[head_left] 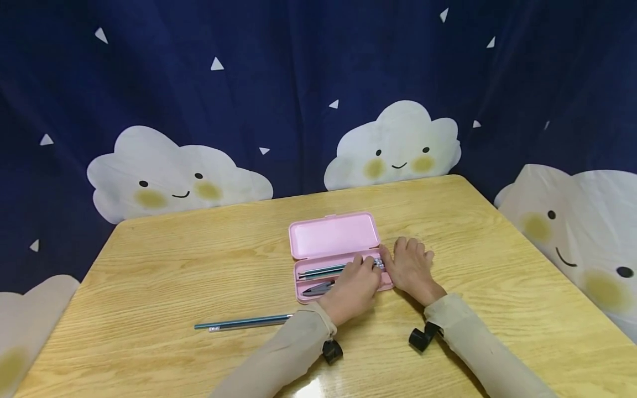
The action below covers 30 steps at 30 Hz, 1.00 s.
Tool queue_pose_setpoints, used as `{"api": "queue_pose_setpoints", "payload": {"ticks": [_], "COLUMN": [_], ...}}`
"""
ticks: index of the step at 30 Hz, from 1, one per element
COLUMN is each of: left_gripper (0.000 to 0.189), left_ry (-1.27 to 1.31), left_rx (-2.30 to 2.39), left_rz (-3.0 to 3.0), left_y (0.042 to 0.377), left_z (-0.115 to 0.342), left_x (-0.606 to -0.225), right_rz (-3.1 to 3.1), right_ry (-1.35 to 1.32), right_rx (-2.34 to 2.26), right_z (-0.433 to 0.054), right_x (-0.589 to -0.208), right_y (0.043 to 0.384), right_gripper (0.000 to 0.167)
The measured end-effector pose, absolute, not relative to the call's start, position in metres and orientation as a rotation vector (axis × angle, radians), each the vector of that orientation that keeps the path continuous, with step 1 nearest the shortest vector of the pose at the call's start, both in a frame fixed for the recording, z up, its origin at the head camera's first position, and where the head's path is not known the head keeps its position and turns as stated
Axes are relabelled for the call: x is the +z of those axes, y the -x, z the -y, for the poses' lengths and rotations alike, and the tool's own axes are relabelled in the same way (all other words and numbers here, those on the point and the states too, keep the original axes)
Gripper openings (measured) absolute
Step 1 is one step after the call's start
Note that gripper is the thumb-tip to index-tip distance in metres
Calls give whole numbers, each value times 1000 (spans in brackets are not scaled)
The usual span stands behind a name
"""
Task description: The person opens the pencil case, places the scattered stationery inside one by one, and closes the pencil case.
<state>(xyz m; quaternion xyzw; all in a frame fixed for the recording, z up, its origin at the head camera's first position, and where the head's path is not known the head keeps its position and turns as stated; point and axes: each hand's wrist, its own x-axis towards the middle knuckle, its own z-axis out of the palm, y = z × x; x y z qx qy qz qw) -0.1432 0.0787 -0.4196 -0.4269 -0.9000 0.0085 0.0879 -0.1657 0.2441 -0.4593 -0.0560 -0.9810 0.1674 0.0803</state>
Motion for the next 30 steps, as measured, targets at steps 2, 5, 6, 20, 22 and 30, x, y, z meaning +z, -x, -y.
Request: {"api": "queue_pose_setpoints", "payload": {"ticks": [2, 5, 6, 20, 22, 30], "left_gripper": [15, 14, 14, 18, 18, 14], "left_ry": [1271, 1266, 1263, 1223, 1219, 1231], "left_rx": [19, 6, -2, -100, -124, -165], "left_rz": [2680, 2689, 2696, 2718, 2719, 2709], "left_y": [144, 145, 145, 146, 147, 147], "left_z": [-79, -80, -80, -78, -77, -75], "left_x": [-421, -422, -422, -421, -421, -422], "right_rz": [2934, 2930, 2930, 2927, 2928, 2917], "right_ry": [169, 169, 168, 174, 179, 176], "right_rx": [503, 507, 507, 509, 513, 510], "right_z": [-244, -245, -245, -244, -244, -244], "right_x": [-459, -460, -460, -461, -461, -461], "right_y": [165, 165, 165, 166, 166, 165], "right_gripper": [46, 46, 46, 47, 47, 46]}}
